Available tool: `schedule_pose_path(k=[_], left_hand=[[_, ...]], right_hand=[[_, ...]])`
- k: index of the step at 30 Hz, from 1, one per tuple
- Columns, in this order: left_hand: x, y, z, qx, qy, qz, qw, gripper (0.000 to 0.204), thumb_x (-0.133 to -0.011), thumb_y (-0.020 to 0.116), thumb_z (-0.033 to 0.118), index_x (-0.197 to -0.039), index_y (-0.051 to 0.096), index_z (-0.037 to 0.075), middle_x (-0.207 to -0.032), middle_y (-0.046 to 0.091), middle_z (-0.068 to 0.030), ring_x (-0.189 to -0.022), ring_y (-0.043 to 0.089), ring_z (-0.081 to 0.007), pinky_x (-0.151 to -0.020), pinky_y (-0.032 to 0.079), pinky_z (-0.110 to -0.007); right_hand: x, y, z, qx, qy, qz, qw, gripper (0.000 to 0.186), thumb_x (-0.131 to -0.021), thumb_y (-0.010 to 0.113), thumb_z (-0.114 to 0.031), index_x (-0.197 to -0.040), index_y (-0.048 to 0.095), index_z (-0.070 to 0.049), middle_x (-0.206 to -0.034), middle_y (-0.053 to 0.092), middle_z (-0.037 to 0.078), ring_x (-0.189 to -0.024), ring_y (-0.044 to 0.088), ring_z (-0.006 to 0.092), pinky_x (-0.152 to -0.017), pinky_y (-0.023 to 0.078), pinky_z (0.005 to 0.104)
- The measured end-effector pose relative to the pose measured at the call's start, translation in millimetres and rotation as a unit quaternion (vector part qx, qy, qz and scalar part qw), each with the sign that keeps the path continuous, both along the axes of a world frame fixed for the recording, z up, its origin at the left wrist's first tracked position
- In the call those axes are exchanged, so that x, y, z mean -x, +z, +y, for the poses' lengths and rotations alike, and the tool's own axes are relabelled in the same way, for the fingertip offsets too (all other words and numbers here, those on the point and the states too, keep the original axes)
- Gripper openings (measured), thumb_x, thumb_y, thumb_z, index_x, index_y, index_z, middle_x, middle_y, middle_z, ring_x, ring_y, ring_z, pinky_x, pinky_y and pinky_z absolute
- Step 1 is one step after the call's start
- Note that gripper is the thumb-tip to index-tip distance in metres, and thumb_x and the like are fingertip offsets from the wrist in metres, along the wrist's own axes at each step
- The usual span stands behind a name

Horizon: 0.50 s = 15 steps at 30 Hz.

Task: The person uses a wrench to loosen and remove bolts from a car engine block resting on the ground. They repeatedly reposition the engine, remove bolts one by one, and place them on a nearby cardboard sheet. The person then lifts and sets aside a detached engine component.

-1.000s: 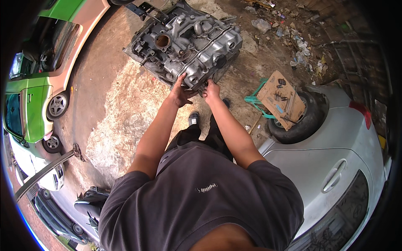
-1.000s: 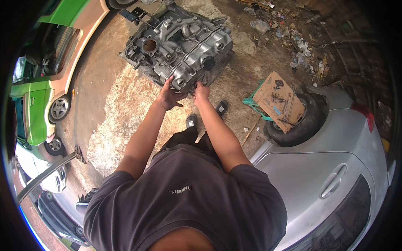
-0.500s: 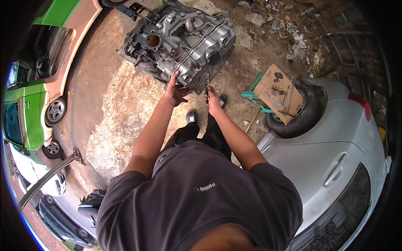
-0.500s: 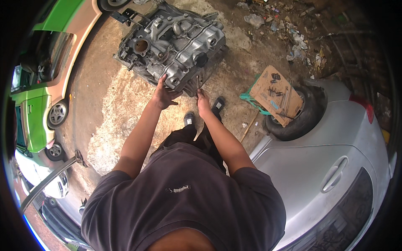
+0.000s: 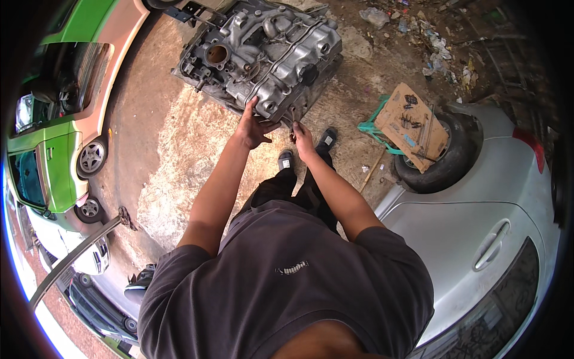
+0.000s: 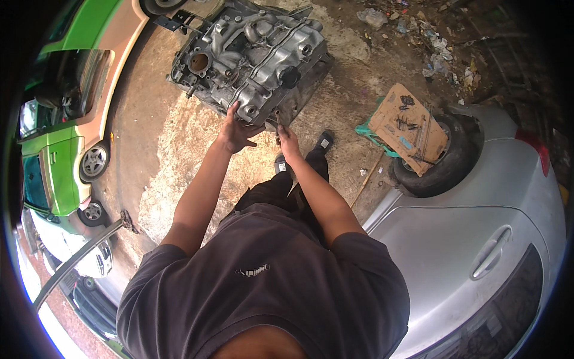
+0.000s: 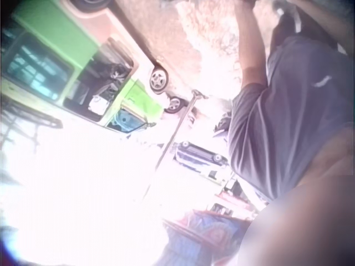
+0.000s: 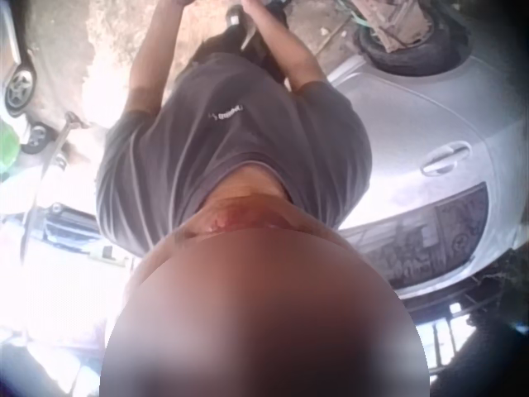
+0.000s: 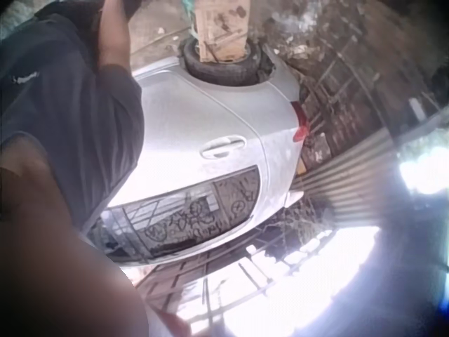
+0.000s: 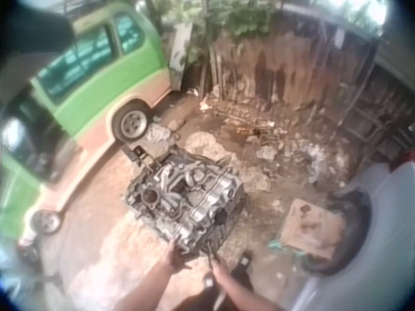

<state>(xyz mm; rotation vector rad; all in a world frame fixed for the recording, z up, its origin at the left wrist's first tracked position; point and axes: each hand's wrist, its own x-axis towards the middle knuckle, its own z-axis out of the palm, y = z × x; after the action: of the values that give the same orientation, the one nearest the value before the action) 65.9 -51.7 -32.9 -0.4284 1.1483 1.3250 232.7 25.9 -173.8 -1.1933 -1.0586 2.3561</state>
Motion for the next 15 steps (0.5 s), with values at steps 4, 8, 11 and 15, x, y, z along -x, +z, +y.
schedule_pose_path(k=[4, 8, 11, 15], left_hand=[[0, 3, -1, -0.005, -0.019, 0.002, 1.000, 0.113, -0.072, 0.055, 0.078, -0.150, 0.021, 0.003, -0.153, 0.027, -0.0222, -0.131, 0.044, -0.0395, -0.107, -0.003, -0.071], [-3, 7, 1, 0.003, -0.020, 0.022, 1.000, 0.113, -0.075, 0.049, 0.080, -0.147, 0.024, -0.004, -0.146, 0.038, -0.0220, -0.131, 0.045, -0.0377, -0.107, -0.003, -0.072], [-2, 8, 1, -0.003, -0.025, 0.024, 0.999, 0.115, -0.072, 0.054, 0.079, -0.149, 0.022, -0.001, -0.152, 0.031, -0.0207, -0.129, 0.047, -0.0370, -0.108, -0.003, -0.071], [-2, 6, 1, 0.004, -0.011, 0.012, 1.000, 0.118, -0.072, 0.054, 0.079, -0.148, 0.020, -0.004, -0.151, 0.031, -0.0215, -0.130, 0.047, -0.0363, -0.108, -0.003, -0.070]], right_hand=[[1, -12, 25, -0.038, 0.085, -0.008, 0.996, 0.035, -0.096, 0.059, -0.039, -0.093, 0.062, -0.004, -0.075, 0.054, -0.001, -0.068, 0.048, 0.0097, -0.062, 0.038, 0.0265], [5, -15, 73, -0.218, 0.150, -0.079, 0.961, 0.034, -0.092, 0.065, -0.038, -0.099, 0.065, -0.005, -0.083, 0.062, 0.006, -0.079, 0.058, 0.0166, -0.074, 0.045, 0.0314], [4, 14, 131, -0.462, 0.284, -0.122, 0.831, 0.030, -0.087, 0.070, -0.033, -0.102, 0.068, -0.007, -0.098, 0.065, 0.011, -0.092, 0.061, 0.0262, -0.082, 0.047, 0.0353], [20, 73, 169, -0.701, 0.278, -0.117, 0.646, 0.031, -0.079, 0.074, -0.031, -0.102, 0.070, -0.010, -0.104, 0.064, 0.009, -0.104, 0.057, 0.0319, -0.089, 0.046, 0.0434]])
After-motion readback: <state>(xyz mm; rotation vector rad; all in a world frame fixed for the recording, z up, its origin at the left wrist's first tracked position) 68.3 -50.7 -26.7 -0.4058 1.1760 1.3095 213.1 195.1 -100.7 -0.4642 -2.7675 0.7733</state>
